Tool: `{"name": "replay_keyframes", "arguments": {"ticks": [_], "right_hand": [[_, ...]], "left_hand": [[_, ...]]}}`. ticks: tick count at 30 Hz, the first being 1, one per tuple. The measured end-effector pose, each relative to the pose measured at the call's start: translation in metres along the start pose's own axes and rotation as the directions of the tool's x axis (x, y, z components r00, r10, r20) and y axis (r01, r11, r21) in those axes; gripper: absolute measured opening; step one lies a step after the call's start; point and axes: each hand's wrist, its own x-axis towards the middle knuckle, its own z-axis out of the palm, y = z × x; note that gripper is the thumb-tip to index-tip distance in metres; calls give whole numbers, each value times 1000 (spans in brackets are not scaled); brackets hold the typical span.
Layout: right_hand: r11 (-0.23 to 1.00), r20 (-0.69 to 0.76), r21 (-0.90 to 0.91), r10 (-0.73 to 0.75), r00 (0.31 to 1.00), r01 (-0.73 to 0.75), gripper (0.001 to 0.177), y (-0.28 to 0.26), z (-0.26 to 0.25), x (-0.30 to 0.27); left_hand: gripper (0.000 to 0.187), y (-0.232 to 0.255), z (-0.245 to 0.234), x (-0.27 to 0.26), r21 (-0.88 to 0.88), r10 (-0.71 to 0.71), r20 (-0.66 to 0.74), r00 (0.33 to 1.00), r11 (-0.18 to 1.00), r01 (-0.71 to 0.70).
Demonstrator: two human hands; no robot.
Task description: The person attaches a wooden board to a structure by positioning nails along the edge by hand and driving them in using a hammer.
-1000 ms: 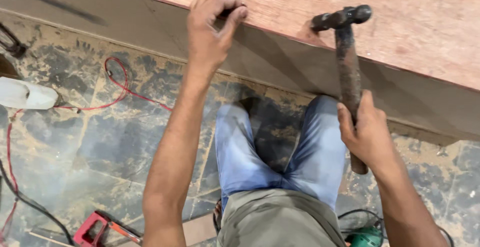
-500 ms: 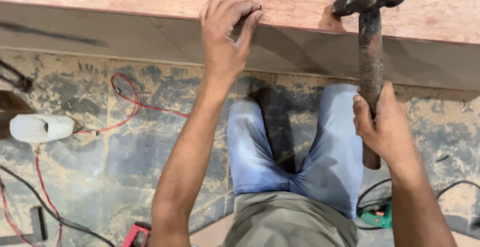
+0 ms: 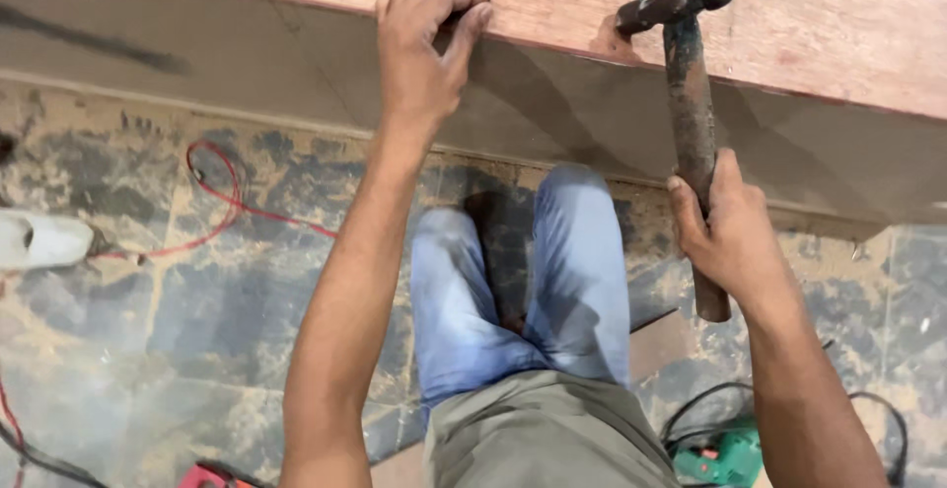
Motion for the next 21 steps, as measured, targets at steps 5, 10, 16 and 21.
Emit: {"name": "replay_keyframes", "arguments": {"ticks": [5,10,16,21], "right_hand": [[987,-26,-10,-162,986,162,22,-5,-8,9],[991,59,136,2,998,-10,22,-32,-23,11],[956,111,-208,-188,976,208,27,-81,-67,30],[788,161,-593,-85,983,165,31,-114,-87,31]], "left_hand": [[15,3,-4,2,63,33,-5,999,997,-33],[15,6,-8,4,59,58,31,998,996,-60],[16,11,-10,7,72,22,61,998,997,-27],[15,8,-10,3,68,27,68,997,997,-32]]}}
